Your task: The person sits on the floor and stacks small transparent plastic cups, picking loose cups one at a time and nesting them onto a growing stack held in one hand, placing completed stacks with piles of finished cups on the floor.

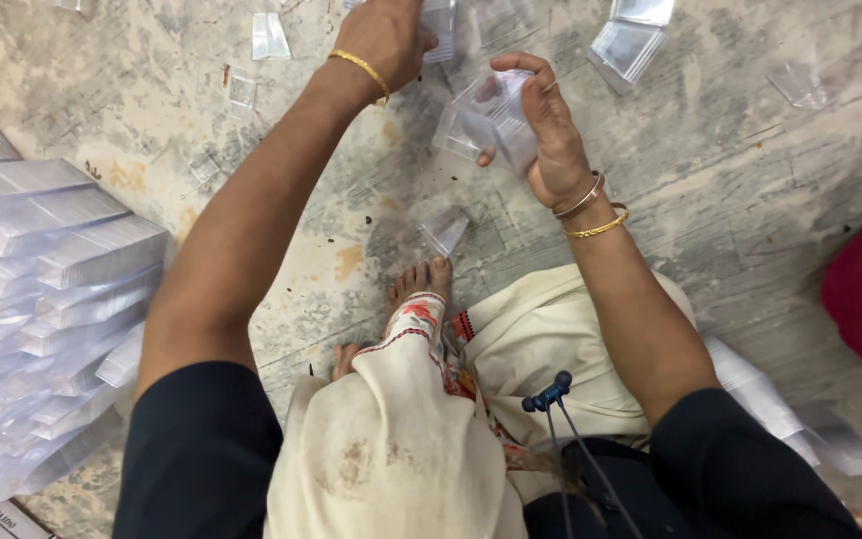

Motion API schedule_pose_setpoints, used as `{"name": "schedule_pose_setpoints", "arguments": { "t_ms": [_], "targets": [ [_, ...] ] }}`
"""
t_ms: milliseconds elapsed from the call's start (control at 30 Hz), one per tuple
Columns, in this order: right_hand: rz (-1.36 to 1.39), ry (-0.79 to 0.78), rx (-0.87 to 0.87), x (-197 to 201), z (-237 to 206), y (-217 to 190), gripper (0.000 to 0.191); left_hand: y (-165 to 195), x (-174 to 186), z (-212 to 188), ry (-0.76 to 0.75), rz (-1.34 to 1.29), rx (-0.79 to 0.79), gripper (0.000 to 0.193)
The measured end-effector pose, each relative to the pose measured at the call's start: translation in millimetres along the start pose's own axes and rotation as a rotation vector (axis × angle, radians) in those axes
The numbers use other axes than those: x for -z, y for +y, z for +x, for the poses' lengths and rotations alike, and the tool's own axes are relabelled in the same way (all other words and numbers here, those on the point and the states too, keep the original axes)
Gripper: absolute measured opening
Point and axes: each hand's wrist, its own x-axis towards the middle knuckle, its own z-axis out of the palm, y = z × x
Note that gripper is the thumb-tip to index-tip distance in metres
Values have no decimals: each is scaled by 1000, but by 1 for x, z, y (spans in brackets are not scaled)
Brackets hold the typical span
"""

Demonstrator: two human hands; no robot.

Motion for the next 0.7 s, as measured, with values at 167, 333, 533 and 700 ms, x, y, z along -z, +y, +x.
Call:
{"name": "schedule_pose_setpoints", "arguments": {
  "t_ms": [167, 333, 533, 700],
  "targets": [
    [-631, 65, 161, 5, 0, 8, 51, 18, 9, -13, 117, -370, 348, 14],
    [-620, 21, 185, -5, 0, 5, 76, 71, 39, -26, 30, -783, 195, 13],
    [-747, -38, 297, -9, -5, -12, 82, 91, 50, -22, -195, -889, 154, 9],
    [-997, 18, 390, -2, -9, -13, 67, 96, 41, -20, -293, -1135, 94, 8]
  ]
}}
